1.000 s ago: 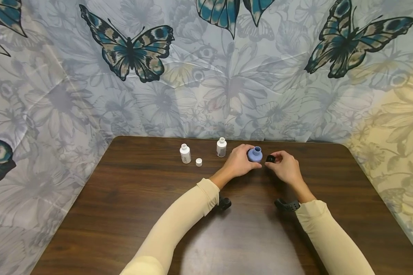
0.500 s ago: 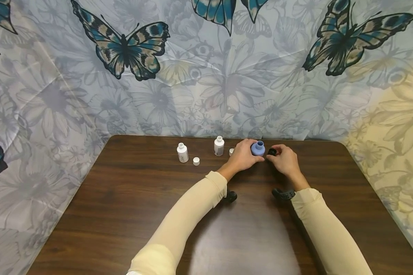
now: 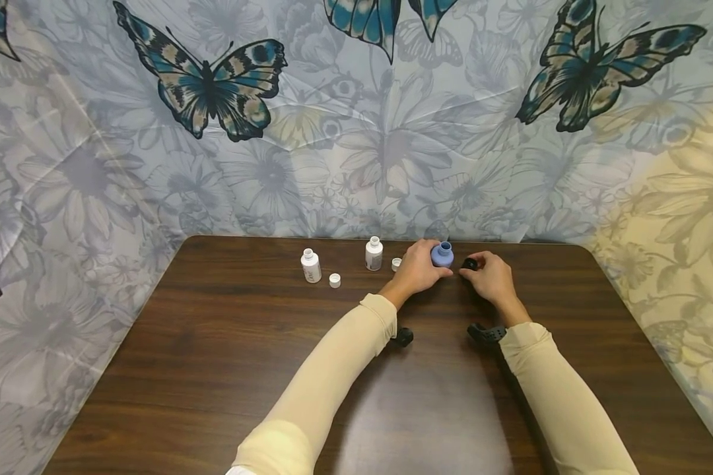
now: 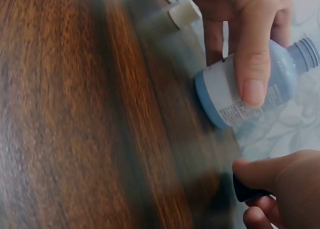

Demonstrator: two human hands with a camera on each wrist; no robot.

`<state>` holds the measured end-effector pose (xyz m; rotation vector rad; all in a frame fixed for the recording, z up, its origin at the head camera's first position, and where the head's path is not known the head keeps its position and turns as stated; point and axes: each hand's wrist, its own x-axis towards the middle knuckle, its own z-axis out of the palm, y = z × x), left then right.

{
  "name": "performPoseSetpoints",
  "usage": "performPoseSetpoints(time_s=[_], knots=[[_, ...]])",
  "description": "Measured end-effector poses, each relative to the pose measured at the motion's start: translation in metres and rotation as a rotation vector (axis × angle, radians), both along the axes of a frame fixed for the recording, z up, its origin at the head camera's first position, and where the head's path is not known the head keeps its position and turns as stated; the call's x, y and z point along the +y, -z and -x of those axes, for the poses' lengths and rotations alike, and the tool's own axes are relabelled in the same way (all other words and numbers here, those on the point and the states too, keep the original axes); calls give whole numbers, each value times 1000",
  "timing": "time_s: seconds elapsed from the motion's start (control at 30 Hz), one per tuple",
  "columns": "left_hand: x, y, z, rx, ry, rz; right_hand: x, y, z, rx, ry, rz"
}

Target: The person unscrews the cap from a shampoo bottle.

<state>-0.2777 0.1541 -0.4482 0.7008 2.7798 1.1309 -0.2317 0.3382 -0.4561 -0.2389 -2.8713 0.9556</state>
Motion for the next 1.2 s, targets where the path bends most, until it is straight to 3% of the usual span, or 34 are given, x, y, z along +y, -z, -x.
performPoseSetpoints(time_s=[0.23, 0.63, 0.93, 1.2], knots=[[-2, 2, 3, 6, -20, 4, 0, 2, 2, -1, -5, -2], [6, -1, -3, -93, -91, 28, -2, 4, -2, -26, -10, 10], [6, 1, -4, -109, -132, -30, -3, 6, 0, -61, -27, -14], [4, 1, -4, -155, -166, -42, -6, 6, 4, -91, -102, -20]])
